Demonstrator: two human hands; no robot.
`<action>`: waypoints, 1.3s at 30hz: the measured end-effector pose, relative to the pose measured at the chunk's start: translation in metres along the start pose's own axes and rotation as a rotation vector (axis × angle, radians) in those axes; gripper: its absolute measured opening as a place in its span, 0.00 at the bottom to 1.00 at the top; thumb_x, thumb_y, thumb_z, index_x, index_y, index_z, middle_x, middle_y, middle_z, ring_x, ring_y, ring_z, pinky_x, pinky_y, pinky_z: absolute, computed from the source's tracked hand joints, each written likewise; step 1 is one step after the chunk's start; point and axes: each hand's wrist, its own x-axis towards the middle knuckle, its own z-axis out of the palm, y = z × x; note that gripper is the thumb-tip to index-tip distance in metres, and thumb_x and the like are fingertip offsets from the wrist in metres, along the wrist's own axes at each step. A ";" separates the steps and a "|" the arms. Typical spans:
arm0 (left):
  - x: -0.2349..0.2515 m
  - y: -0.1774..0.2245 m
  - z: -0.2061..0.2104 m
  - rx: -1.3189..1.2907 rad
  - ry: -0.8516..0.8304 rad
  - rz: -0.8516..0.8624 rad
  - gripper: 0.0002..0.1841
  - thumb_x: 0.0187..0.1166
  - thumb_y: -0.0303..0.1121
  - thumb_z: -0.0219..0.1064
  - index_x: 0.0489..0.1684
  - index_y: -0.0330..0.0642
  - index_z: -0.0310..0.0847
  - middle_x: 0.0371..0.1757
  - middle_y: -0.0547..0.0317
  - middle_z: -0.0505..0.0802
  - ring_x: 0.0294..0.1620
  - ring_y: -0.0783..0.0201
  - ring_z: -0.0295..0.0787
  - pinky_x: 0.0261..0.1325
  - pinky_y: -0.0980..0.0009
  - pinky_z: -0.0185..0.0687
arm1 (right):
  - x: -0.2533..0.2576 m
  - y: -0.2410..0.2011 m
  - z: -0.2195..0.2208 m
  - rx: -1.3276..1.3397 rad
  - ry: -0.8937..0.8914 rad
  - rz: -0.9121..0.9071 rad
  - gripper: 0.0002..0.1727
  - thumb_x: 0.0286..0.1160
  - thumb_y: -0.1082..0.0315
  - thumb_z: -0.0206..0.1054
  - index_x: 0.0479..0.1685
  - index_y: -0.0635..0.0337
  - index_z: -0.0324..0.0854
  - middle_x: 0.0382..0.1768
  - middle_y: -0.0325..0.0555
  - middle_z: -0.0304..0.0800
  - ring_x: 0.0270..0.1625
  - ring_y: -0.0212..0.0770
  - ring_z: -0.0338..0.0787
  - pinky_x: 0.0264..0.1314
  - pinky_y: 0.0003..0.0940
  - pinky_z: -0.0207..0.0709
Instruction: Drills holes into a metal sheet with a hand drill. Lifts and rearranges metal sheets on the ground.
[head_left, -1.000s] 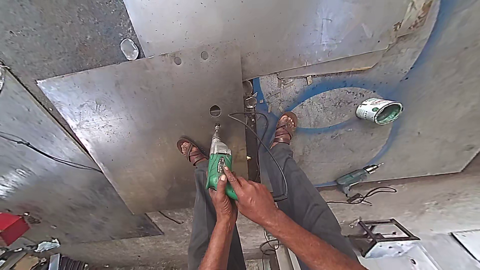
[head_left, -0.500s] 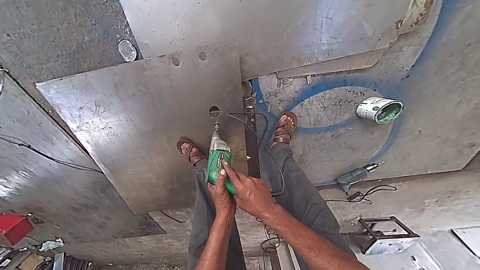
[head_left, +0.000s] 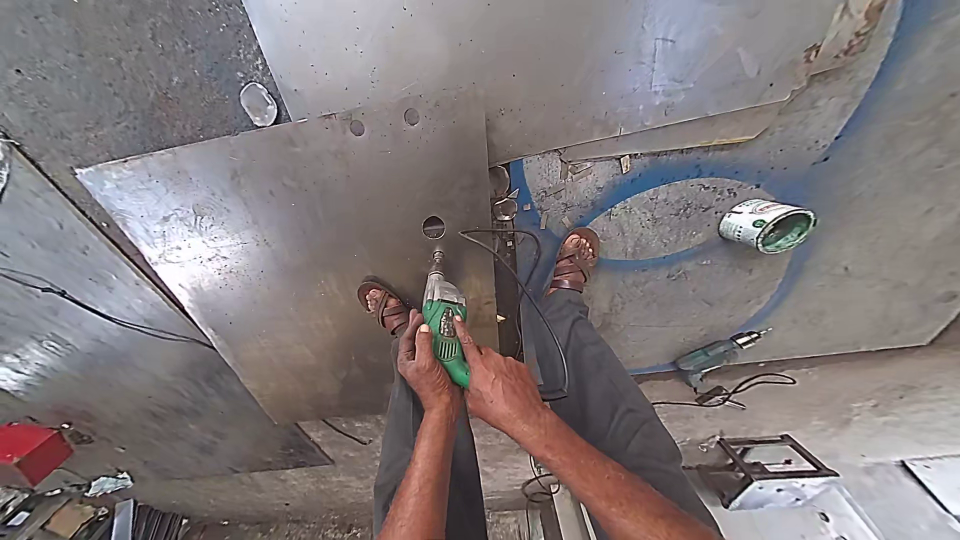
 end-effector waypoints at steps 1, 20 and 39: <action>0.000 0.000 0.000 -0.004 0.026 -0.014 0.16 0.85 0.26 0.57 0.63 0.23 0.81 0.63 0.37 0.91 0.61 0.51 0.91 0.63 0.58 0.89 | 0.000 -0.002 -0.001 -0.015 0.000 0.004 0.59 0.68 0.62 0.67 0.98 0.29 0.27 0.51 0.54 0.90 0.42 0.58 0.93 0.39 0.58 0.84; 0.002 0.010 0.008 0.022 0.130 -0.107 0.23 0.85 0.23 0.57 0.79 0.28 0.72 0.71 0.40 0.88 0.68 0.53 0.88 0.68 0.59 0.86 | 0.000 -0.012 -0.016 -0.101 -0.007 0.057 0.59 0.66 0.62 0.67 0.98 0.23 0.31 0.43 0.53 0.91 0.39 0.58 0.92 0.36 0.58 0.82; 0.003 0.009 0.013 0.012 0.156 -0.122 0.22 0.85 0.24 0.56 0.78 0.28 0.72 0.71 0.40 0.88 0.68 0.53 0.89 0.67 0.58 0.86 | 0.000 -0.012 -0.025 -0.126 -0.007 0.028 0.58 0.67 0.62 0.66 0.98 0.24 0.32 0.45 0.54 0.91 0.41 0.59 0.92 0.37 0.58 0.82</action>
